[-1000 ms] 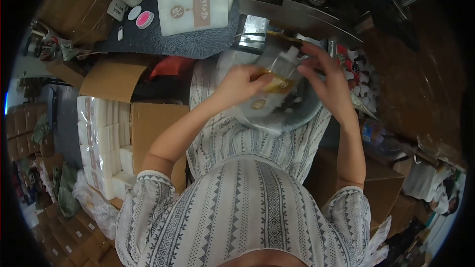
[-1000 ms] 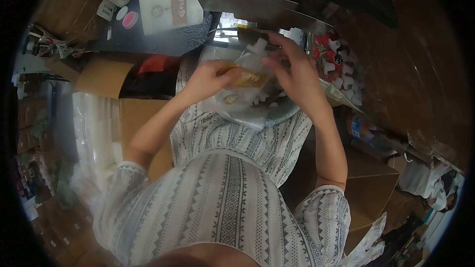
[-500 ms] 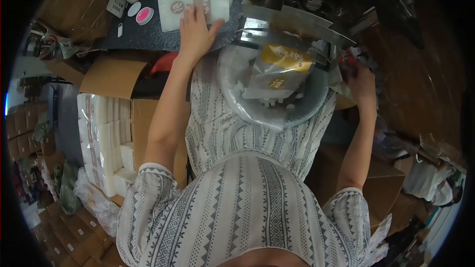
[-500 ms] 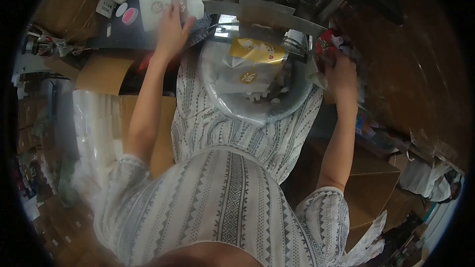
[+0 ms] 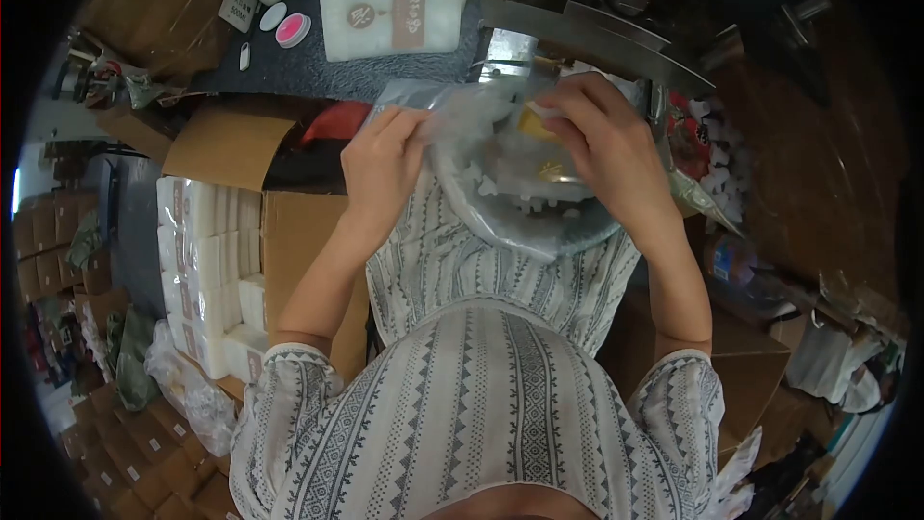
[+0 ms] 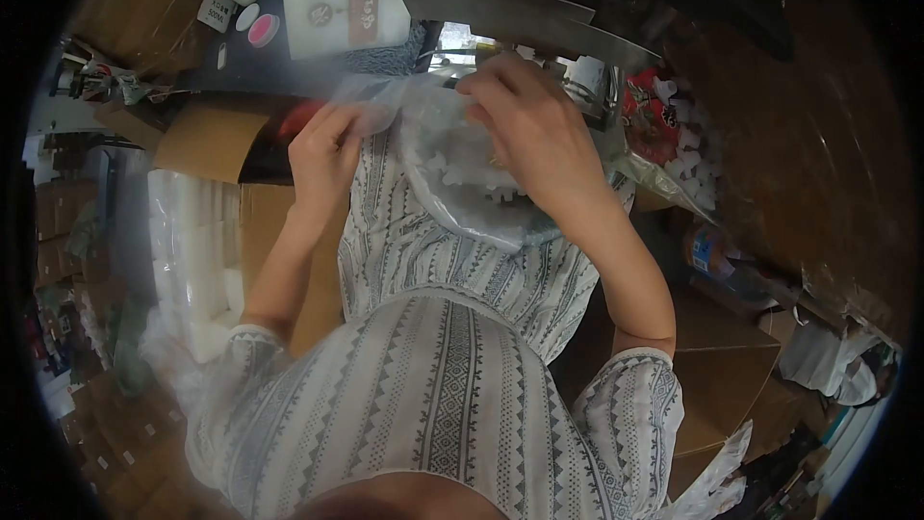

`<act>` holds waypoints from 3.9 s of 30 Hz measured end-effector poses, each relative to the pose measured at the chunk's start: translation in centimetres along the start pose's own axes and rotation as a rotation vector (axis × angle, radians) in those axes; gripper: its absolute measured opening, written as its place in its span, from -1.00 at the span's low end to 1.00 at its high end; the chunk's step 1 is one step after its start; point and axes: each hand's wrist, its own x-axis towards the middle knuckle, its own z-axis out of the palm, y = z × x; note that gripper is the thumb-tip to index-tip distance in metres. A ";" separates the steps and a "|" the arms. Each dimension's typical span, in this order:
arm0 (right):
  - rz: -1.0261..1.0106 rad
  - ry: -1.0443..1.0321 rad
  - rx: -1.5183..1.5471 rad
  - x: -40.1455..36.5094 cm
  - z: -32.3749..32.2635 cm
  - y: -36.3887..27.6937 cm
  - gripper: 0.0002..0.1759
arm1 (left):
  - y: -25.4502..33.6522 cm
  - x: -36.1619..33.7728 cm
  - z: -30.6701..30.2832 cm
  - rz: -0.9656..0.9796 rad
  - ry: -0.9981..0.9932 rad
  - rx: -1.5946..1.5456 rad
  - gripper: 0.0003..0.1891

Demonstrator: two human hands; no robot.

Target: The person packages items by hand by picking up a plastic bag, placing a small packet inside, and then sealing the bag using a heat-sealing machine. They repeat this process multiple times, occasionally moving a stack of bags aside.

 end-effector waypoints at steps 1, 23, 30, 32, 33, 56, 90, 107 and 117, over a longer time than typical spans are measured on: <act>-0.009 -0.035 0.004 0.1 -0.2 -0.2 -0.76 | 0.4 0.0 0.0 0.032 -0.045 -0.059 -0.89; 0.555 0.112 -0.426 -6.9 -4.1 13.7 -0.66 | -8.5 7.7 8.2 0.060 0.061 0.198 -0.30; 0.738 0.014 -0.480 -6.3 -4.4 11.6 -0.63 | -6.9 1.6 5.4 0.114 -0.163 0.259 -0.56; 0.854 -0.082 -0.636 -5.7 -4.6 10.1 -0.59 | -6.9 1.4 4.3 0.093 -0.157 0.252 -0.67; 0.851 -0.080 -0.638 -5.5 -5.0 9.2 -0.59 | -6.6 1.4 3.8 0.074 -0.151 0.248 -0.78; 0.525 0.007 -0.197 -4.1 -4.3 3.5 -0.69 | 3.9 4.5 8.8 -0.655 -0.698 -0.949 -0.74; 0.486 0.126 0.429 -2.7 -0.9 3.6 -0.67 | 3.9 3.0 7.3 -0.434 -0.745 -0.699 -0.75; 0.803 -0.121 -0.646 -8.3 -5.6 9.8 -0.75 | -11.4 12.5 8.3 0.384 0.188 0.462 -0.56; 0.728 -0.028 -0.171 -7.7 -5.8 10.8 -0.75 | -9.1 4.1 7.5 0.138 0.024 0.294 -0.47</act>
